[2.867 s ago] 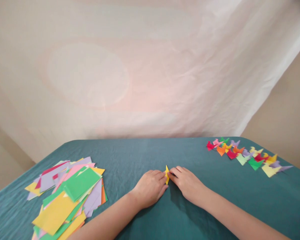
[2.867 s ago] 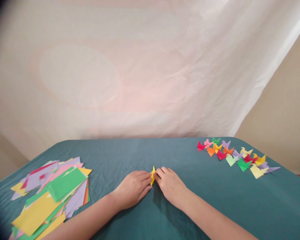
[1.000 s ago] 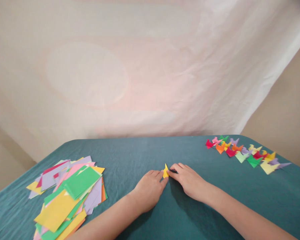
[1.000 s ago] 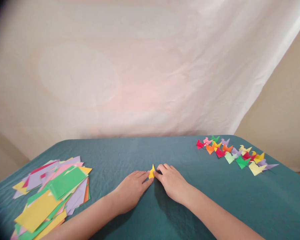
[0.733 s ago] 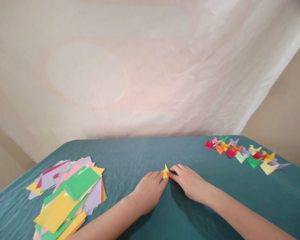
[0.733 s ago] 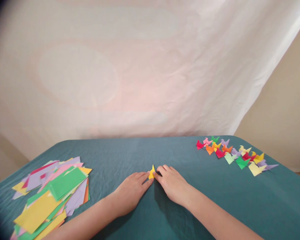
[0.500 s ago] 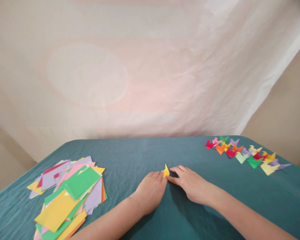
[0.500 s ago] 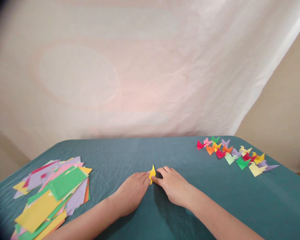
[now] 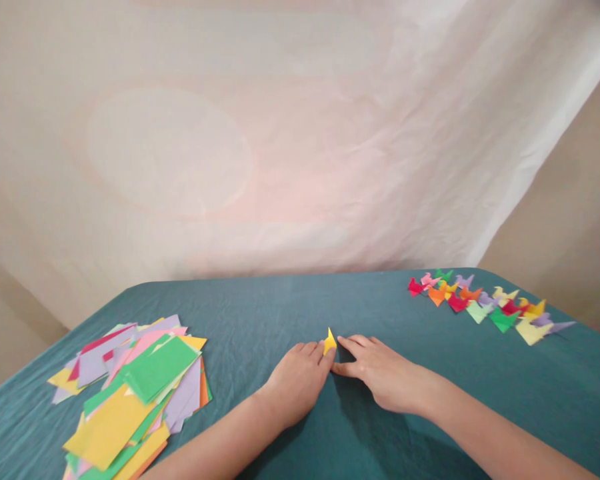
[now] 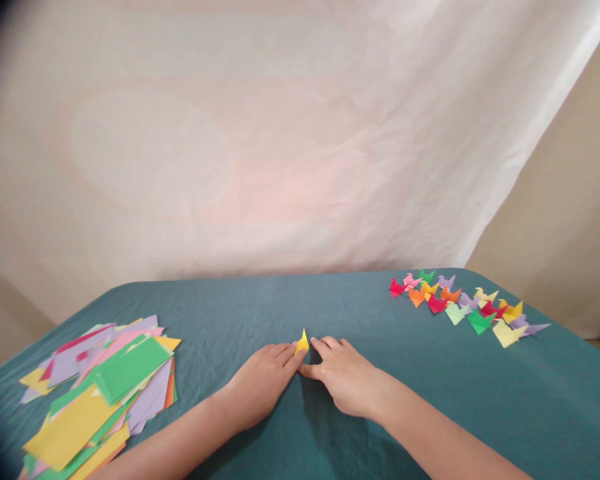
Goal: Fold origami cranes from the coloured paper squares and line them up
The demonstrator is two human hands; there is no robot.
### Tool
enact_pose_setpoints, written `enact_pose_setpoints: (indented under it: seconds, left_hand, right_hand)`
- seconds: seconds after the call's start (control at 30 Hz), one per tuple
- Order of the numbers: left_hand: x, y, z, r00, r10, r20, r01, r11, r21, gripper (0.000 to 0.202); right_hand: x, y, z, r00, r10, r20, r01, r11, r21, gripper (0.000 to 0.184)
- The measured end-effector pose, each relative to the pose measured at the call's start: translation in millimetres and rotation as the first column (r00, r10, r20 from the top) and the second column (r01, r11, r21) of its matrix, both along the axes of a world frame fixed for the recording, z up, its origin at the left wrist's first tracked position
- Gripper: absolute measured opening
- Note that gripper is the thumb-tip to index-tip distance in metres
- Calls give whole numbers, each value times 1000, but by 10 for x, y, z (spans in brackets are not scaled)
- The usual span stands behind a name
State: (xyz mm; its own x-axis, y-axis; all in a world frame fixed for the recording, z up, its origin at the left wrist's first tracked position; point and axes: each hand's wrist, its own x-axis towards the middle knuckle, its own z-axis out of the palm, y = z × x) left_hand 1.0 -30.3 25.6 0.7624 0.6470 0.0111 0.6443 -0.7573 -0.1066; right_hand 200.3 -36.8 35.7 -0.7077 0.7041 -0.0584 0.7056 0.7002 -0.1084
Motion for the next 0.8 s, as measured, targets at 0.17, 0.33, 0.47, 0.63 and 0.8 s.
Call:
enact_pose_setpoints:
  seconds: [0.17, 0.33, 0.47, 0.63, 0.8]
  left_hand:
    - [-26, 27, -34, 1000, -13, 3, 13, 1000, -2, 38]
    - [-46, 42, -50, 999, -33, 22, 33, 999, 9, 39]
    - [-55, 49, -53, 998, -39, 39, 39, 999, 10, 41]
    - [-42, 48, -58, 998, -37, 52, 36, 999, 12, 39]
    - [-13, 44, -70, 998, -29, 52, 27, 999, 32, 34]
  right_hand:
    - [25, 21, 7, 1000, 9, -29, -9, 1000, -2, 66]
    - [12, 88, -28, 994, -42, -99, 44, 999, 21, 61]
    - [-45, 132, -136, 992, -84, -91, 96, 987, 128, 51]
    - [-105, 143, -238, 995, -95, -35, 101, 957, 272, 35]
    - [-134, 132, -272, 992, -127, 2, 120, 942, 313, 26]
